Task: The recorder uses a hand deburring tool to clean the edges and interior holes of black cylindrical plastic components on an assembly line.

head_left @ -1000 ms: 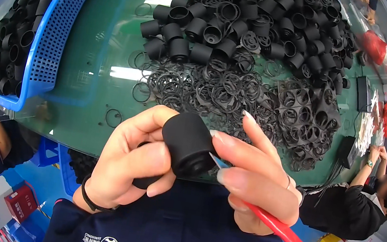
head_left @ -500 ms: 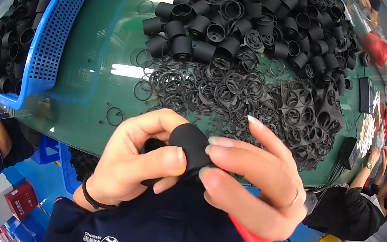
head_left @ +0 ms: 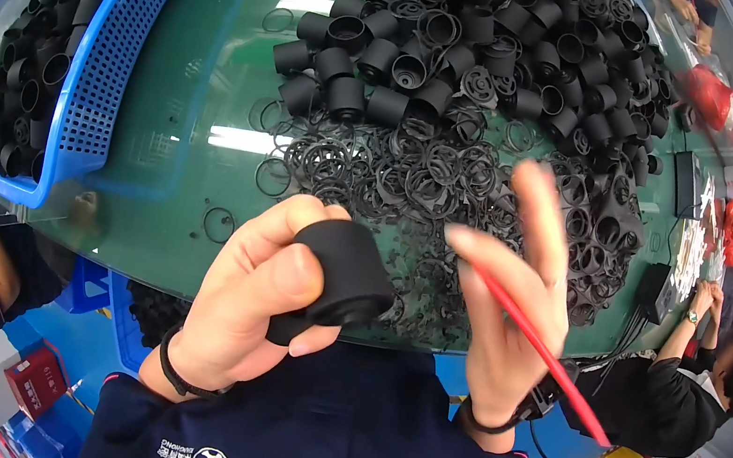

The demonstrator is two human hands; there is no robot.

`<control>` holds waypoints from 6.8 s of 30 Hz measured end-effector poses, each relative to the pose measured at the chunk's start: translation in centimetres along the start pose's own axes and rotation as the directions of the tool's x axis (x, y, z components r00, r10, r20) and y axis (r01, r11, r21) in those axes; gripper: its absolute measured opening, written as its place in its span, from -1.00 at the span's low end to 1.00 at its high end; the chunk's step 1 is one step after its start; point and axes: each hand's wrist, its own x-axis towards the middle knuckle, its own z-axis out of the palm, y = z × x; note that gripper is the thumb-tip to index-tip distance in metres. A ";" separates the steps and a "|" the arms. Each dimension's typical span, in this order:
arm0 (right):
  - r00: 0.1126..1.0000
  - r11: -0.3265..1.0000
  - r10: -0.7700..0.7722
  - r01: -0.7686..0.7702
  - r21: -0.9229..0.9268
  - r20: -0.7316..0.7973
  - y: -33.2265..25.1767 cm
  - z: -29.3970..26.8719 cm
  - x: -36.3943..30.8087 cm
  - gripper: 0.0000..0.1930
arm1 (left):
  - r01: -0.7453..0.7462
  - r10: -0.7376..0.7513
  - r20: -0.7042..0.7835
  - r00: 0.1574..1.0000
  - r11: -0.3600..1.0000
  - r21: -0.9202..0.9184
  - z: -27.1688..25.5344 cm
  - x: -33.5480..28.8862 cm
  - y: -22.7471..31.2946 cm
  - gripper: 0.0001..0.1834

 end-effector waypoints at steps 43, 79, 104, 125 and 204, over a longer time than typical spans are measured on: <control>0.906 0.910 -0.391 0.354 0.215 0.162 -1.5 -2.2 0.5 -0.72 | 0.168 -0.133 0.178 0.975 0.965 -0.199 0.4 -0.3 0.3 -0.64; 0.827 0.755 -0.560 0.487 -0.438 -0.047 -3.6 0.9 -0.3 -0.85 | 0.183 -0.157 0.148 0.976 0.967 -0.179 0.4 -1.3 -0.1 -0.66; 0.982 0.819 -0.178 0.187 0.543 -0.070 -4.5 -1.9 -1.4 -0.80 | 0.138 -0.137 0.160 0.978 0.990 0.001 1.3 -0.4 0.8 -0.52; 0.984 0.963 0.008 0.040 0.266 -0.178 -0.1 -0.2 -1.2 -0.82 | 0.257 -0.260 0.166 0.951 0.966 0.039 2.0 0.0 1.3 -0.49; 0.933 0.834 0.325 -0.359 0.420 0.153 -0.6 0.1 -1.5 -0.82 | -0.114 0.576 0.237 0.782 -0.241 0.964 -5.8 6.2 2.6 -0.59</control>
